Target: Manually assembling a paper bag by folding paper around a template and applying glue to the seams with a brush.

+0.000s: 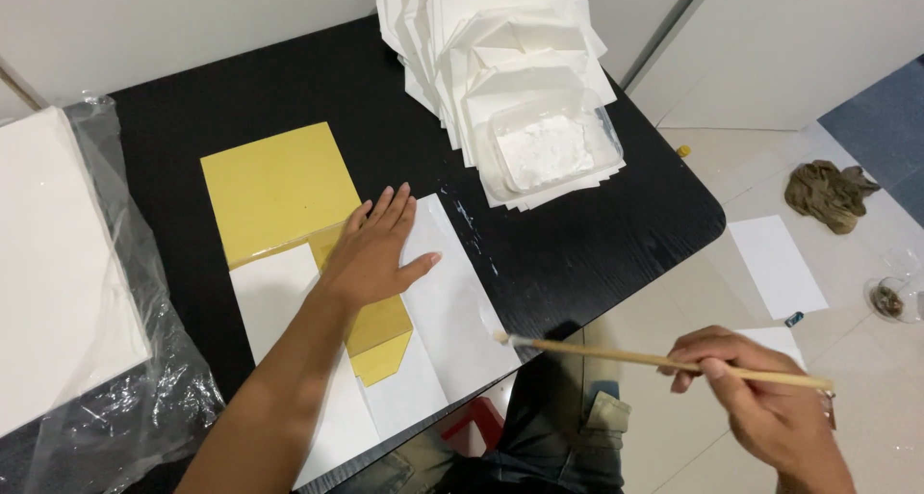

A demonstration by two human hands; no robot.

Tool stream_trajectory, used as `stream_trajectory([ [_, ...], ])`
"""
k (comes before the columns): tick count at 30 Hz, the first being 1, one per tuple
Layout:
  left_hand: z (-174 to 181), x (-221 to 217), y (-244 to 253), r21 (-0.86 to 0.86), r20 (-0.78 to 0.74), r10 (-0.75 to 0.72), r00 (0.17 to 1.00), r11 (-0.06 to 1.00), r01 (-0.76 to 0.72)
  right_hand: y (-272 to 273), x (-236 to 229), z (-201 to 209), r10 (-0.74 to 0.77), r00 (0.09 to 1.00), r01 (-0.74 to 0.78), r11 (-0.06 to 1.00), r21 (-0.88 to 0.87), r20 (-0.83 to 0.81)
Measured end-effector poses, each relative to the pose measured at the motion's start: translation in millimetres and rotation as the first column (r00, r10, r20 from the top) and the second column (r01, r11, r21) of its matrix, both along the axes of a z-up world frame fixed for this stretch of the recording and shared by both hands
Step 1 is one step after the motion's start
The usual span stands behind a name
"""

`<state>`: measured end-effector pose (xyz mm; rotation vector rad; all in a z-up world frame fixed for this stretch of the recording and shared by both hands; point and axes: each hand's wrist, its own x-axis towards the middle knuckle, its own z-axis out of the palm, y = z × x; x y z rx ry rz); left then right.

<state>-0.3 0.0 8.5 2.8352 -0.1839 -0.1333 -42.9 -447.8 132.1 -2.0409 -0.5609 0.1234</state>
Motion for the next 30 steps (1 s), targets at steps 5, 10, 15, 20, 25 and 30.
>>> stream_trajectory([
  [5,0.1,0.4,1.1,0.001,-0.016,0.002,1.0,1.0,-0.002,-11.8,-3.6,-0.2,-0.116,0.981,0.096,0.987,-0.128,-0.157],
  [10,0.4,2.6,1.3,-0.004,-0.022,0.001,1.0,1.0,-0.001,-25.3,-4.3,7.5,-0.04,0.994,0.04,0.999,0.005,-0.104],
  [15,3.2,1.2,-0.8,-0.042,-0.004,0.065,0.998,0.997,-0.066,-1.0,14.5,-2.0,-0.296,0.952,0.268,0.928,0.26,0.076],
  [20,-5.2,3.0,2.7,-0.023,0.192,0.124,0.974,0.992,-0.121,50.0,60.9,-28.1,-0.314,0.909,0.262,0.942,0.21,0.275],
  [25,-10.9,3.8,5.7,-0.112,0.274,0.179,0.945,0.982,-0.154,90.7,78.2,-52.9,-0.338,0.928,0.299,0.926,0.231,0.154],
  [30,-6.8,4.7,4.0,-0.113,0.219,0.201,0.955,0.977,-0.179,103.2,80.1,-63.1,-0.309,0.942,0.273,0.934,0.232,0.135],
])
